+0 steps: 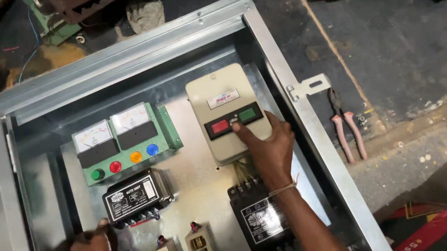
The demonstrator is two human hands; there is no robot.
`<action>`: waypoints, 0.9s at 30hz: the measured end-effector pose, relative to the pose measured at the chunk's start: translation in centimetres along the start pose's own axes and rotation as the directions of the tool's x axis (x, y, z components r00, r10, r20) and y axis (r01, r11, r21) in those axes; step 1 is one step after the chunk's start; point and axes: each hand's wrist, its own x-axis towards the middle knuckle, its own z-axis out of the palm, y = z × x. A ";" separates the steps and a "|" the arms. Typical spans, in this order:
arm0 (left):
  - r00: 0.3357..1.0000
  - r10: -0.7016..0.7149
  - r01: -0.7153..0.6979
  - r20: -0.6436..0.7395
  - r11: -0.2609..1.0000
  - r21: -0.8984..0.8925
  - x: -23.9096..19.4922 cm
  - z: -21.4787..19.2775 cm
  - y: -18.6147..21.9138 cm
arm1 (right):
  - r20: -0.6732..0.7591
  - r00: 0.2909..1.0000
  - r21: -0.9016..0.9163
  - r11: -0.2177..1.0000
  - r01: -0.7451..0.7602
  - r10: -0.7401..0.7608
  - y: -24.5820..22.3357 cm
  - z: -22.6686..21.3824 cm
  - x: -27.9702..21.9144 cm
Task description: The person places and arranges electrical components including a motor starter, terminal blocks, and meters inside a metal enclosure, then uses pliers to manipulate wires and connects them to a terminal block.
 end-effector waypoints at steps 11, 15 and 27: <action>0.972 0.204 -0.223 -0.114 0.957 -0.187 0.5 0.8 -0.8 | 0.040 0.999 0.242 0.970 -0.031 0.022 1.1 0.7 1.2; 0.974 0.195 -0.211 -0.118 0.966 -0.148 1.3 0.9 -0.4 | -0.060 0.998 0.068 0.997 0.025 -0.021 0.8 0.9 1.1; 0.979 0.177 -0.195 -0.098 0.953 -0.233 -0.8 1.1 -1.1 | -0.080 0.992 -0.030 0.995 0.092 -0.094 2.3 0.7 -0.1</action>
